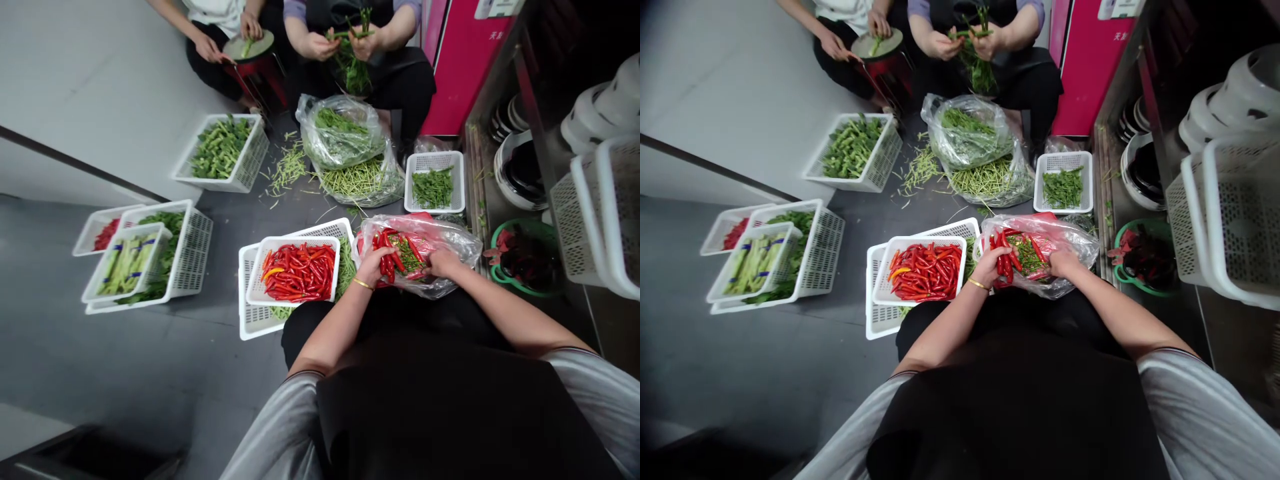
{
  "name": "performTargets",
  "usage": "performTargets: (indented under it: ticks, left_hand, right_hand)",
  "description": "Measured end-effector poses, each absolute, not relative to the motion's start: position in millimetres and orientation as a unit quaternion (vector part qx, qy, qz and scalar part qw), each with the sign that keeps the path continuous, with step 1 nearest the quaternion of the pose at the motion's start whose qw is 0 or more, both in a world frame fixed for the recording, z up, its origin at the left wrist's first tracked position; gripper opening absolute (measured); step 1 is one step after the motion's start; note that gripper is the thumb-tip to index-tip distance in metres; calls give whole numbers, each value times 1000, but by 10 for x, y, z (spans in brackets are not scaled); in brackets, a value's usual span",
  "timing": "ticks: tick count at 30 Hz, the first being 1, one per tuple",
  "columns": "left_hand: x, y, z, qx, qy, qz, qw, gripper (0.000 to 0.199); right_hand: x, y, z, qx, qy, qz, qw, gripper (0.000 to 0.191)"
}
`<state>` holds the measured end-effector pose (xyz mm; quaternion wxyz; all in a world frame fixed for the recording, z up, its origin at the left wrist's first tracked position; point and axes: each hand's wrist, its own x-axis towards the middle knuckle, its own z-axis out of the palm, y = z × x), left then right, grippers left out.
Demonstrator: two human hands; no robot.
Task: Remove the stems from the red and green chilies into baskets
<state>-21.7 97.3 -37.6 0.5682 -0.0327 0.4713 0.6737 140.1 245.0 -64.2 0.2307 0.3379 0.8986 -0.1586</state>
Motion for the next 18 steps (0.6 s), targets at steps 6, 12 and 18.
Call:
performTargets:
  ticks: [6,12,18]
  left_hand:
    - [-118,922,-425,-49,474,627,616,15]
    - [-104,1014,-439,-35,444,628,639,20]
    - [-115,1176,-340,30,427,653,624,21]
  right_hand:
    - [1343,2455,-535,337,910,-160,181,25]
    - [1555,2449,-229,218,928,-292,81,24]
    - [1487,2282,-147,176,915,-362,29,38]
